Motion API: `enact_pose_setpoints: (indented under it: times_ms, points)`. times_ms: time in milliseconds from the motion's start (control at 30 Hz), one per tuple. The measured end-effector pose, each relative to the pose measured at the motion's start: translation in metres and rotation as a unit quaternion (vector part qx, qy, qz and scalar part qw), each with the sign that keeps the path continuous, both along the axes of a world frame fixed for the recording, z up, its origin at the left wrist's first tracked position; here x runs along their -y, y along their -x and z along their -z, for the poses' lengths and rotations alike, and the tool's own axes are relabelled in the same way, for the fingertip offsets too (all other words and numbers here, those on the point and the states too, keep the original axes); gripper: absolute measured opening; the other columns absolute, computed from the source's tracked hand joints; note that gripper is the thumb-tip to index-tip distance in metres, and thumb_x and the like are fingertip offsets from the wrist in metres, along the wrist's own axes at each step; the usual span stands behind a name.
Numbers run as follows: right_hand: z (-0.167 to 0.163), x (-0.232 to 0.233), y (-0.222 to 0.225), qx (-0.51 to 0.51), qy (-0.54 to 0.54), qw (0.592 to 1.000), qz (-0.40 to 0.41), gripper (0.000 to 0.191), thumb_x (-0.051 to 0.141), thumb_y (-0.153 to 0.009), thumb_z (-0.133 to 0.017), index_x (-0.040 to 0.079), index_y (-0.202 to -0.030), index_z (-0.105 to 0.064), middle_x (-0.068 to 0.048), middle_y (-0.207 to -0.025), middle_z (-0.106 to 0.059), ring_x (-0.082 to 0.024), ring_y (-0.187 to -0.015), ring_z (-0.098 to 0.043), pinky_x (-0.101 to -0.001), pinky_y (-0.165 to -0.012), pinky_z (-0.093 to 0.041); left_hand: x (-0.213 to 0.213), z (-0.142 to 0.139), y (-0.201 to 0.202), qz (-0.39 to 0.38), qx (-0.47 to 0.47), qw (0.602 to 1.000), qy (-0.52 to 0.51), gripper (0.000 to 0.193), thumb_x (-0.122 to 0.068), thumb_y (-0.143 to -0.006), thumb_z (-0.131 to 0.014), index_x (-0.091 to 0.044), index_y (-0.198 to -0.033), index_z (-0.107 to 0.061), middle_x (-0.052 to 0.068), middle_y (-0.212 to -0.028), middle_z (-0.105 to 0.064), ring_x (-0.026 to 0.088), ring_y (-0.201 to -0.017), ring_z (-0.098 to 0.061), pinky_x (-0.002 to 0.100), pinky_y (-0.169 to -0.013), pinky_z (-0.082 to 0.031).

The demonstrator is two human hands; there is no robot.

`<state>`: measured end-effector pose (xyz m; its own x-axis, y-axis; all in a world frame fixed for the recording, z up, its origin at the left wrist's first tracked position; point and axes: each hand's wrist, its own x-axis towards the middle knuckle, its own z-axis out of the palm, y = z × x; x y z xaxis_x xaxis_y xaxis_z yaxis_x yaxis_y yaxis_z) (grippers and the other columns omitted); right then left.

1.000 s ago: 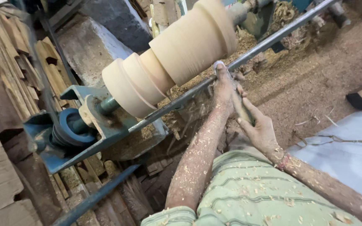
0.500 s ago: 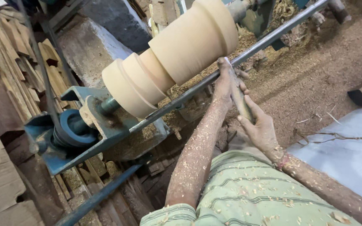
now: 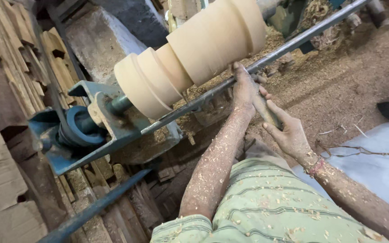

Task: The person holds a chisel against a wooden workpiece spinning on a lathe, shaping its profile while bracing the tool on the tool rest. They reposition the chisel along the rest and continue cutting the rotating wood throughout the clip.

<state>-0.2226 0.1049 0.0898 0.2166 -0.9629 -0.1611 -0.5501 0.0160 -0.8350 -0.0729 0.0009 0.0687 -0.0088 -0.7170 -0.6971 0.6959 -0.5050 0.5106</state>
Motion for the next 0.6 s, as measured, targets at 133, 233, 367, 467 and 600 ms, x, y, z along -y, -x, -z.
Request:
enact_pose_setpoints:
  times_ms: [133,233,367,467,600]
  points:
    - [0.0,0.0,-0.01,0.001,-0.028,1.0,-0.012,0.069,0.013,-0.087,-0.074,0.005,-0.151,-0.05,-0.022,-0.127,-0.071,-0.02,-0.11,-0.07,-0.0343,-0.095,-0.053,-0.013,-0.002,-0.015,-0.036,-0.032,0.999,0.021,0.069,-0.075,-0.098,-0.034,-0.01,-0.103,-0.056,0.006,-0.075,-0.058,0.016,-0.051,-0.052,0.037,-0.046,-0.052]
    - [0.0,-0.003,-0.019,0.002,-0.021,0.999,-0.027,0.069,0.011,-0.086,-0.074,0.006,-0.151,-0.051,-0.025,-0.123,-0.07,-0.021,-0.111,-0.071,-0.0349,-0.094,-0.053,-0.021,-0.003,-0.027,-0.056,-0.014,0.998,0.016,0.073,-0.076,-0.099,-0.033,-0.007,-0.095,-0.056,0.006,-0.071,-0.057,0.015,-0.049,-0.052,0.036,-0.045,-0.054]
    - [-0.001,-0.004,-0.027,0.018,0.025,0.998,-0.059,0.068,0.01,-0.086,-0.073,0.004,-0.15,-0.05,-0.027,-0.129,-0.067,-0.025,-0.119,-0.068,-0.0365,-0.096,-0.052,-0.024,-0.002,-0.033,-0.058,-0.008,0.998,0.0,0.077,-0.078,-0.097,-0.033,-0.006,-0.095,-0.059,0.005,-0.068,-0.055,0.014,-0.047,-0.051,0.036,-0.043,-0.053]
    - [-0.005,0.002,-0.025,-0.003,-0.008,0.998,-0.07,0.069,0.011,-0.087,-0.073,0.006,-0.152,-0.049,-0.025,-0.126,-0.069,-0.024,-0.115,-0.07,-0.0361,-0.095,-0.053,-0.027,0.002,-0.037,-0.072,-0.022,0.997,0.008,0.08,-0.079,-0.097,-0.035,-0.003,-0.096,-0.059,0.006,-0.069,-0.056,0.015,-0.049,-0.052,0.037,-0.046,-0.054]
    - [-0.009,0.017,-0.016,-0.017,-0.008,0.992,-0.123,0.071,0.016,-0.085,-0.075,0.008,-0.15,-0.049,-0.02,-0.134,-0.068,-0.022,-0.107,-0.074,-0.0351,-0.092,-0.054,-0.029,0.01,-0.036,-0.111,-0.058,0.99,0.06,0.082,-0.08,-0.098,-0.038,0.0,-0.104,-0.06,0.007,-0.074,-0.058,0.015,-0.055,-0.055,0.036,-0.052,-0.055]
